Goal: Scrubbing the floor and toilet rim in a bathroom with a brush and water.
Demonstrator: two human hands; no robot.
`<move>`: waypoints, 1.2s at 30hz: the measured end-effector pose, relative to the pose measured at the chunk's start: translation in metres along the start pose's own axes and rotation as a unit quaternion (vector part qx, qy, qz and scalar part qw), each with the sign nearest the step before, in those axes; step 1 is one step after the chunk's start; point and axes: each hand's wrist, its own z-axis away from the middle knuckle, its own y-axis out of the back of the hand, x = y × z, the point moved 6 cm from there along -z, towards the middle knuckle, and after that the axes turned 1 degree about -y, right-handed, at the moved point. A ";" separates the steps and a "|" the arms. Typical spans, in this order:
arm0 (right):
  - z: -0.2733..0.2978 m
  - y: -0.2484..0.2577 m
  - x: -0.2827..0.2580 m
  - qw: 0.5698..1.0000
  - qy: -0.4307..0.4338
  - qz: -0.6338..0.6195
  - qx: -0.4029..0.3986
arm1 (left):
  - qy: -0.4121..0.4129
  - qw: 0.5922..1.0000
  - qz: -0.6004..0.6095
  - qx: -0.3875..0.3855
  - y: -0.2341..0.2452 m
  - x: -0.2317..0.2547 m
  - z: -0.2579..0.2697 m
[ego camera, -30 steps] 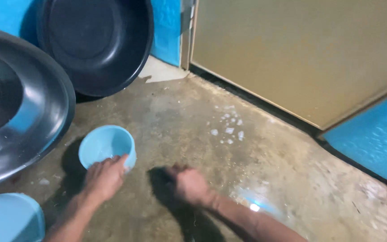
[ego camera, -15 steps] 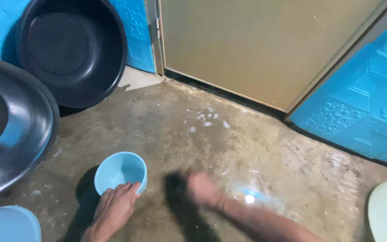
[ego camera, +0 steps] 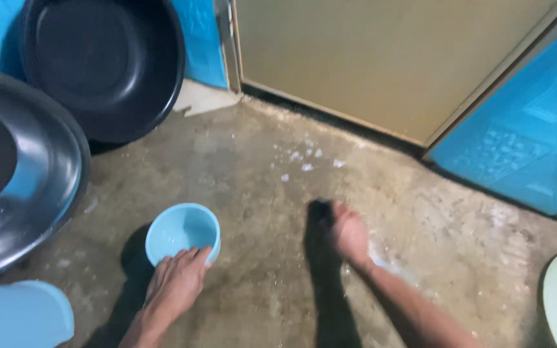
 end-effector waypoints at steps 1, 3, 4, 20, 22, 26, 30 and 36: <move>0.026 -0.002 -0.032 0.998 0.049 0.044 -0.010 | -0.003 1.000 -0.006 0.007 0.006 0.003 0.001; 0.061 -0.002 -0.081 0.996 0.083 -0.004 -0.045 | -0.017 1.000 -0.012 0.020 0.002 0.001 -0.006; 0.087 -0.005 -0.110 0.988 0.118 -0.053 -0.085 | -0.027 0.999 -0.015 0.031 -0.003 -0.001 -0.002; 0.061 -0.006 -0.104 0.977 0.206 0.009 0.047 | -0.033 0.999 -0.014 0.030 0.007 0.004 0.000; 0.133 0.000 -0.168 0.937 0.262 -0.113 -0.202 | -0.021 0.999 -0.031 0.013 0.007 0.005 -0.003; 0.098 -0.025 -0.062 0.950 0.198 -0.144 -0.192 | -0.040 0.998 -0.034 0.023 0.001 0.003 -0.004; 0.026 0.060 0.103 0.984 -0.132 -0.108 0.043 | 0.007 0.998 -0.047 -0.047 0.009 0.003 -0.004; 0.055 0.029 0.134 0.987 -0.092 0.080 0.100 | -0.037 0.998 -0.056 0.016 -0.007 0.001 -0.014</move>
